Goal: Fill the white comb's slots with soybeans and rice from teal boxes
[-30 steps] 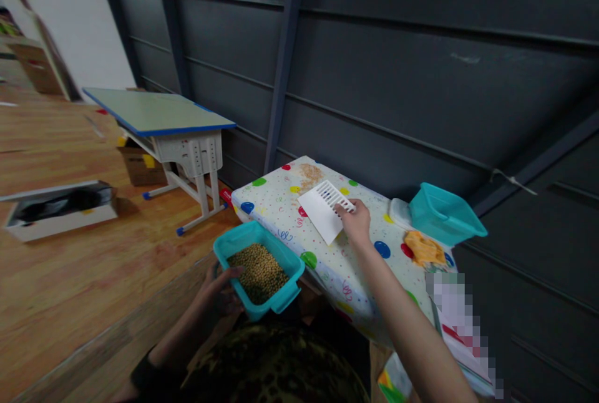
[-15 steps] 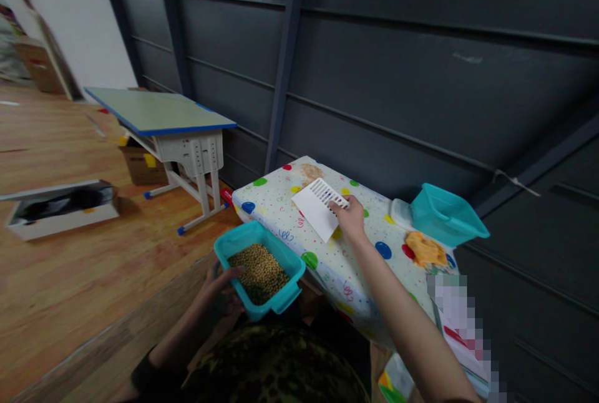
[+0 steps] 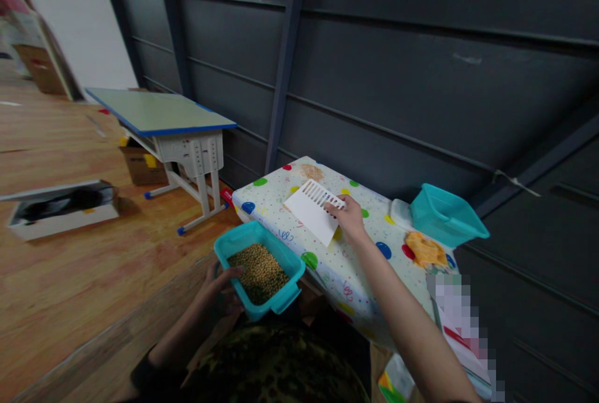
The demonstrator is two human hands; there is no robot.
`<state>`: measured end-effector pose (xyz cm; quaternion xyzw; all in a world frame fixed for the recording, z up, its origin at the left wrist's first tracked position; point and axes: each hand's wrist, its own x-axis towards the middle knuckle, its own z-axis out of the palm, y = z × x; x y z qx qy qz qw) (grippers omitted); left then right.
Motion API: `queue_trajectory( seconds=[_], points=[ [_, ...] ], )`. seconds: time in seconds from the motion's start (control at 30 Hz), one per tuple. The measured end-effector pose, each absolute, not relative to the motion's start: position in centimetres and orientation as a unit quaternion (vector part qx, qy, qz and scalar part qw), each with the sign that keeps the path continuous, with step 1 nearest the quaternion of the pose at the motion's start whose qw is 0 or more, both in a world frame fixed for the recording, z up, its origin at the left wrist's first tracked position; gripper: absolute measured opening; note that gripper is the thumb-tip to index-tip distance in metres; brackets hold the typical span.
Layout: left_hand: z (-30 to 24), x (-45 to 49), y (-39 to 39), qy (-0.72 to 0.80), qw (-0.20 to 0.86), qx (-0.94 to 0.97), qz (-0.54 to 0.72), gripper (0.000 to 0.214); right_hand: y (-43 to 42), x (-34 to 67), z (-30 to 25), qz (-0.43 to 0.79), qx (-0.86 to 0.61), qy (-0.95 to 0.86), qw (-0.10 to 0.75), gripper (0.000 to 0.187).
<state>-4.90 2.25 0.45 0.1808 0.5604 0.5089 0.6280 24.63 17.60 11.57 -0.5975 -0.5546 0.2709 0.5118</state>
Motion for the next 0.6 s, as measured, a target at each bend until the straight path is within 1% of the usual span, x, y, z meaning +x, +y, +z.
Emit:
queue_trajectory(
  seconds=[0.2, 0.37, 0.6],
  points=[
    [1.2, -5.0, 2.5, 0.584, 0.609, 0.209, 0.494, 0.098, 18.0, 24.1, 11.0, 0.304, -0.577, -0.553, 0.519, 0.033],
    [1.2, -5.4, 3.0, 0.592, 0.606, 0.213, 0.487, 0.084, 18.4, 23.7, 10.2, 0.335, -0.558, -0.554, 0.519, 0.041],
    [1.0, -5.9, 3.4, 0.58, 0.605, 0.22, 0.498, 0.084, 17.0, 23.0, 9.7, 0.429, -0.521, -0.547, 0.496, 0.05]
  ],
)
